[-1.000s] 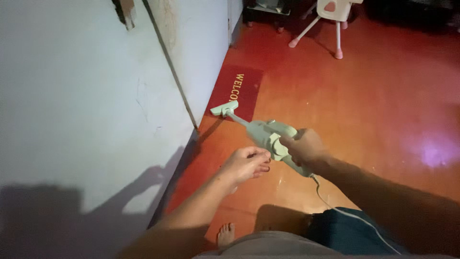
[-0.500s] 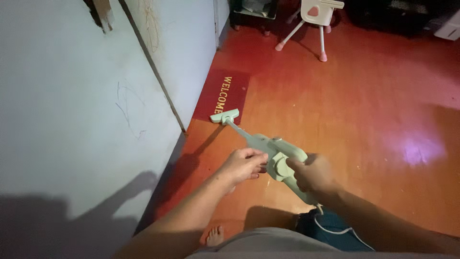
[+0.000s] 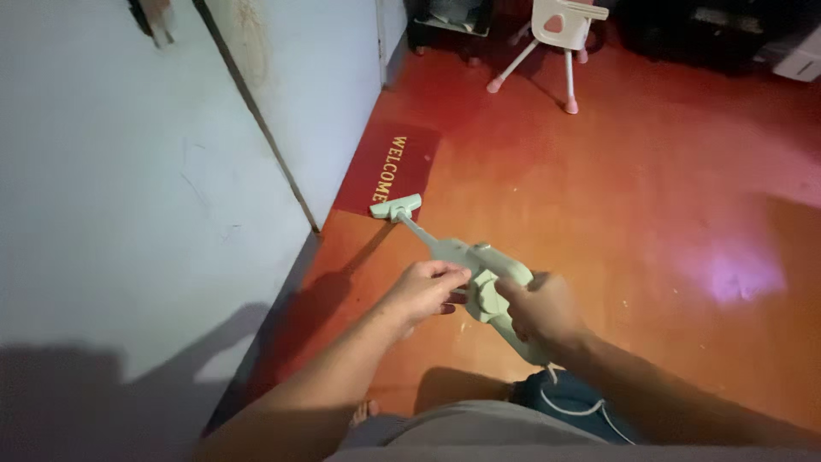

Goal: The person uses a handheld vacuum cleaner to clean a reddish-brown floor in a room. They move the vacuum back and forth across the floor, navigating around a bicycle wheel, a bed with toys, and a welcome mat.

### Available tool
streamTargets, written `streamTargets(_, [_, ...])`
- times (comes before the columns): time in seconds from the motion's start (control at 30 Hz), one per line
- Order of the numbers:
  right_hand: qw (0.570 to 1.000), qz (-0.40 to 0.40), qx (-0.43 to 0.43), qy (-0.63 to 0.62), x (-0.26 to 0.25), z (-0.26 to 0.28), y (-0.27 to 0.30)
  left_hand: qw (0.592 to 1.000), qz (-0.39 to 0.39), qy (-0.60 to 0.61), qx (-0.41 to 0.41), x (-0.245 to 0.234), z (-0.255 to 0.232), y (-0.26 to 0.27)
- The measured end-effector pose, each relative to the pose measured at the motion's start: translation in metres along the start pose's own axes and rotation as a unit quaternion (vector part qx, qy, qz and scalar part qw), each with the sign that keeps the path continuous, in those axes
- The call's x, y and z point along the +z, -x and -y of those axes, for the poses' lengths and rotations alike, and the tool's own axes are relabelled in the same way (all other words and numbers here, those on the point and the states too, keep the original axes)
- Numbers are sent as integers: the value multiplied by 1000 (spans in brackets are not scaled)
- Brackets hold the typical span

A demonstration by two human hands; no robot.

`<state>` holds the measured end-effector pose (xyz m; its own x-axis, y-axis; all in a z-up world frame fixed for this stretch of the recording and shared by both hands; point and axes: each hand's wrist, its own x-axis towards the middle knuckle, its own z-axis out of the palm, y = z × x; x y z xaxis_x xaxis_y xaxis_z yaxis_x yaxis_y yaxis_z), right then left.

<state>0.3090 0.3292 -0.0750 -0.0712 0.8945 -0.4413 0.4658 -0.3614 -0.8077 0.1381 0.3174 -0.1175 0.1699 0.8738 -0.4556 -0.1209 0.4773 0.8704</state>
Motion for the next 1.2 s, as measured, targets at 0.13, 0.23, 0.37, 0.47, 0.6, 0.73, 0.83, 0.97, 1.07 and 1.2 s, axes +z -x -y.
streamTargets(0.13, [999, -8, 26, -25, -20, -18, 14, 1000, 17, -11, -3, 17, 7, -14])
streamTargets(0.23, [999, -12, 27, -19, -30, -23, 20, 1000, 21, -14, -10, 25, 7, -22])
streamTargets(0.37, [1000, -17, 12, 23, -32, -13, 15, 999, 32, 3, 5, 28, 1, -31])
streamTargets(0.47, [999, -20, 16, 47, -31, -3, 5, 1000, 17, -22, -1, 23, -9, -33])
streamTargets(0.6, [998, 14, -30, -46, -17, 12, -23, 999, 11, -38, -13, 6, -26, -33])
streamTargets(0.73, [999, 0, -44, 3, 2, 42, -60, 998, 20, -60, -6, -15, -38, -42])
streamTargets(0.83, [998, 7, -61, 7, 19, 63, -89, 998, 5, -55, -3, -39, -43, -56])
streamTargets(0.97, [997, -25, -48, 53, 44, 81, -133, 998, -17, -50, -15, -77, -44, -71])
streamTargets(1.07, [998, 4, -58, -37, 57, 89, -163, 999, -26, -37, -13, -101, -43, -82])
streamTargets(1.2, [998, 4, -64, -23, 65, 97, -181, 997, -43, -60, -28, -121, -53, -99])
